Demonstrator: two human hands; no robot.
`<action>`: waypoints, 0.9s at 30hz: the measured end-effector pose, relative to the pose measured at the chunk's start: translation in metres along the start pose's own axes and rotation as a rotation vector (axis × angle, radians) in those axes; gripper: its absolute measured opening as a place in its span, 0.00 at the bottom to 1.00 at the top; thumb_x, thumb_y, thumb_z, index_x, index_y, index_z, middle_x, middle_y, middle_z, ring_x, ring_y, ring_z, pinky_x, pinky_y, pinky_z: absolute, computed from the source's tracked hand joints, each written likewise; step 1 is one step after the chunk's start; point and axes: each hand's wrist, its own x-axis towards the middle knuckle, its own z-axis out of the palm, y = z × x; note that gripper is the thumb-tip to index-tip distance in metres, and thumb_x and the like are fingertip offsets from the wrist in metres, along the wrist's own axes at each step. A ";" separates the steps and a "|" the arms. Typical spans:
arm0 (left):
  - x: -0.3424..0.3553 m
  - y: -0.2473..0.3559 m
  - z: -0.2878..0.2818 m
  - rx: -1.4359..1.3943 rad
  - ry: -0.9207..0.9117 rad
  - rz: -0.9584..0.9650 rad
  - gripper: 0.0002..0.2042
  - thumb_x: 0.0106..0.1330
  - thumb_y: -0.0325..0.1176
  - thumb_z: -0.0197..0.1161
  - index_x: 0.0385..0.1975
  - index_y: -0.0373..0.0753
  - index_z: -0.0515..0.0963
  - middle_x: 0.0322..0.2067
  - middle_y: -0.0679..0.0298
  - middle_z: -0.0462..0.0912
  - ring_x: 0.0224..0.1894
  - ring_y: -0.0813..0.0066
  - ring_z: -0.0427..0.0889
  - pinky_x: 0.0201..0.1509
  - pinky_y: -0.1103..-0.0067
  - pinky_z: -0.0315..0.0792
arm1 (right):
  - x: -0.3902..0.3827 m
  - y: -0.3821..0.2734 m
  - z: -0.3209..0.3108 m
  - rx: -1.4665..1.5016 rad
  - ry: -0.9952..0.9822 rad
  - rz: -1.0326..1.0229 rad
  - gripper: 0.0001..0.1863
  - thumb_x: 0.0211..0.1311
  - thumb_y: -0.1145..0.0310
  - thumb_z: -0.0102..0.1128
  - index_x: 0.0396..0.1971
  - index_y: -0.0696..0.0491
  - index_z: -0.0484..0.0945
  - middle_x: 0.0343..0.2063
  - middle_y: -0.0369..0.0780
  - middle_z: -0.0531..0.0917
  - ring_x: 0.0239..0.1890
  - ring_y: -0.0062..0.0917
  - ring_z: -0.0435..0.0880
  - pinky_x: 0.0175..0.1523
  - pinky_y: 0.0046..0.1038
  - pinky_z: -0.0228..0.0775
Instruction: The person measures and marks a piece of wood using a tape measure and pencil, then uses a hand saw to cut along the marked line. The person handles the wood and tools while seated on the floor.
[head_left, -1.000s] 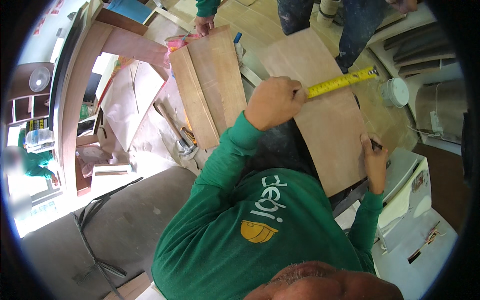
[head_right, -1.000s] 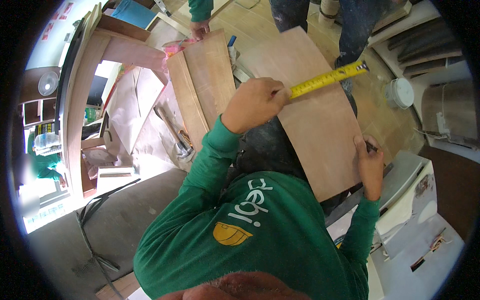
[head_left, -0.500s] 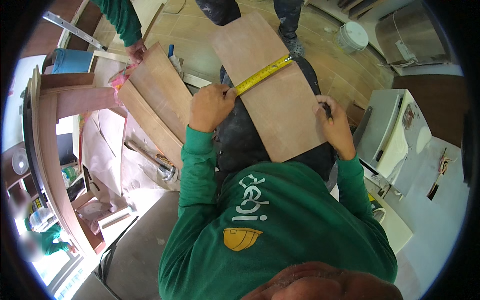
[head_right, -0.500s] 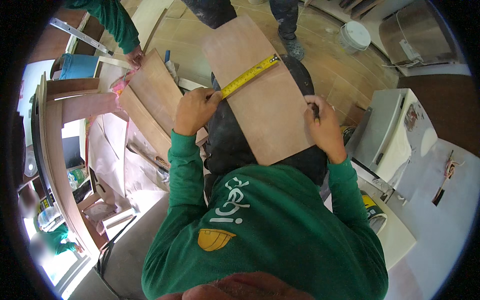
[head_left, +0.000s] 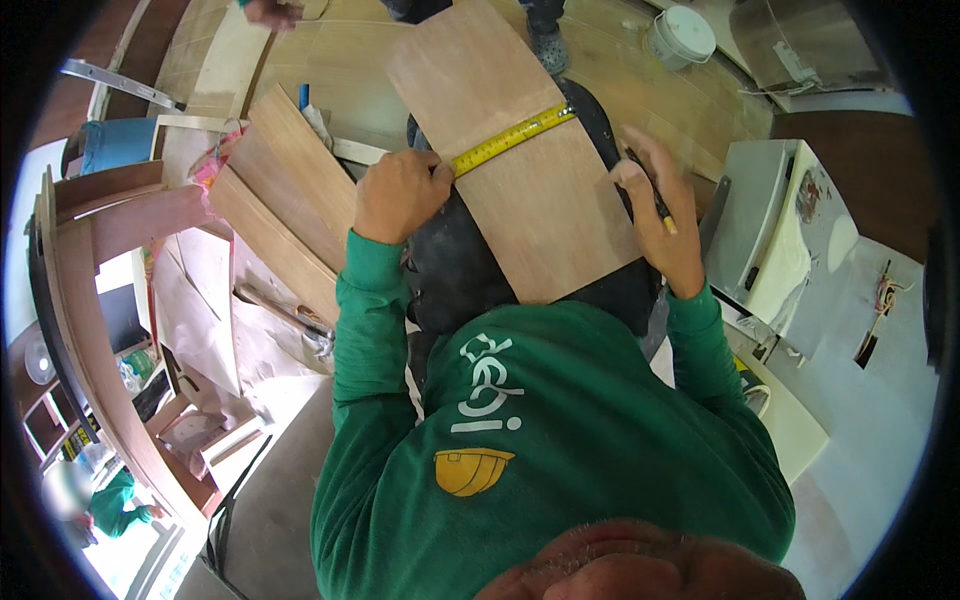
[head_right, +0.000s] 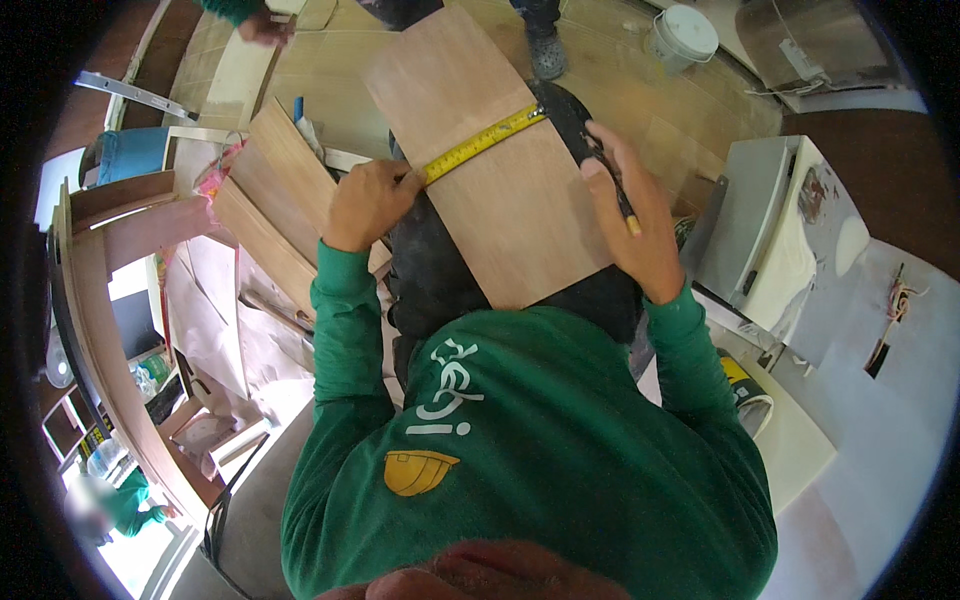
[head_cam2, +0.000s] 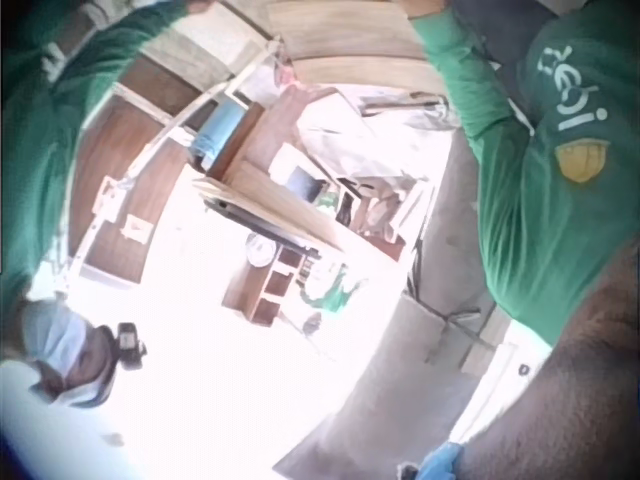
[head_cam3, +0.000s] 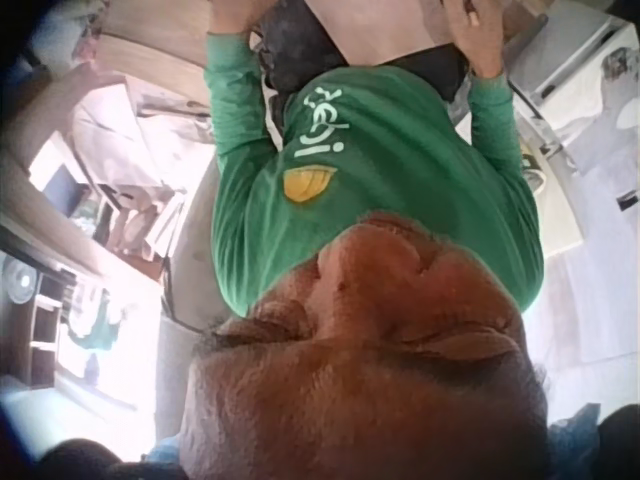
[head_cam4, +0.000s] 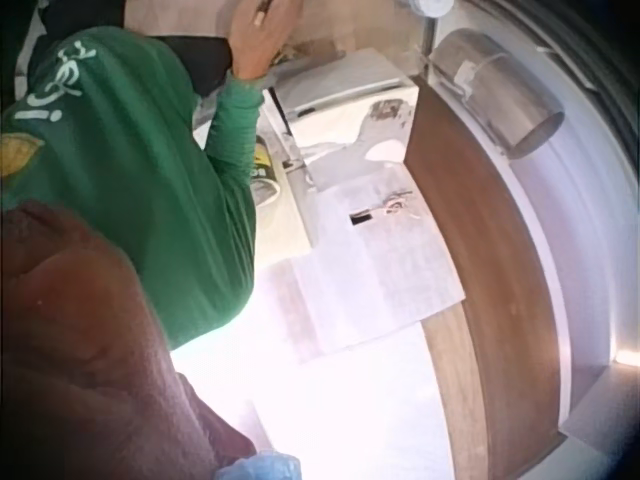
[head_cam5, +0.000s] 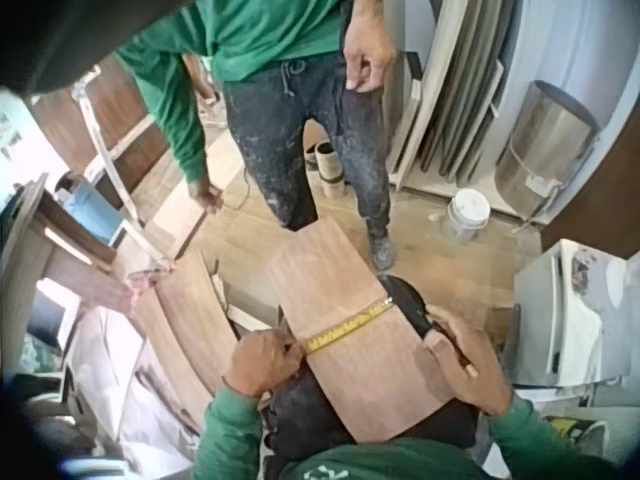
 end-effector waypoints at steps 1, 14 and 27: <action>0.001 0.001 -0.001 0.015 -0.005 -0.005 0.16 0.70 0.47 0.63 0.34 0.44 0.92 0.32 0.45 0.90 0.36 0.39 0.90 0.44 0.51 0.85 | 0.003 0.000 0.004 0.034 0.012 0.025 0.17 0.82 0.64 0.60 0.60 0.59 0.82 0.50 0.53 0.88 0.55 0.44 0.90 0.63 0.39 0.77; -0.007 0.012 -0.006 -0.006 -0.047 -0.099 0.16 0.70 0.47 0.64 0.34 0.43 0.93 0.34 0.43 0.90 0.39 0.37 0.90 0.48 0.52 0.85 | 0.107 0.008 0.033 0.303 -0.432 -0.218 0.12 0.74 0.67 0.70 0.47 0.60 0.84 0.37 0.36 0.88 0.41 0.17 0.85 0.51 0.27 0.79; 0.010 -0.018 -0.009 -0.163 -0.304 -0.078 0.22 0.74 0.51 0.62 0.40 0.37 0.91 0.32 0.48 0.89 0.37 0.47 0.89 0.48 0.58 0.82 | 0.151 0.018 0.070 -0.008 -0.624 -0.287 0.10 0.74 0.66 0.67 0.38 0.58 0.84 0.30 0.38 0.85 0.35 0.22 0.81 0.44 0.30 0.76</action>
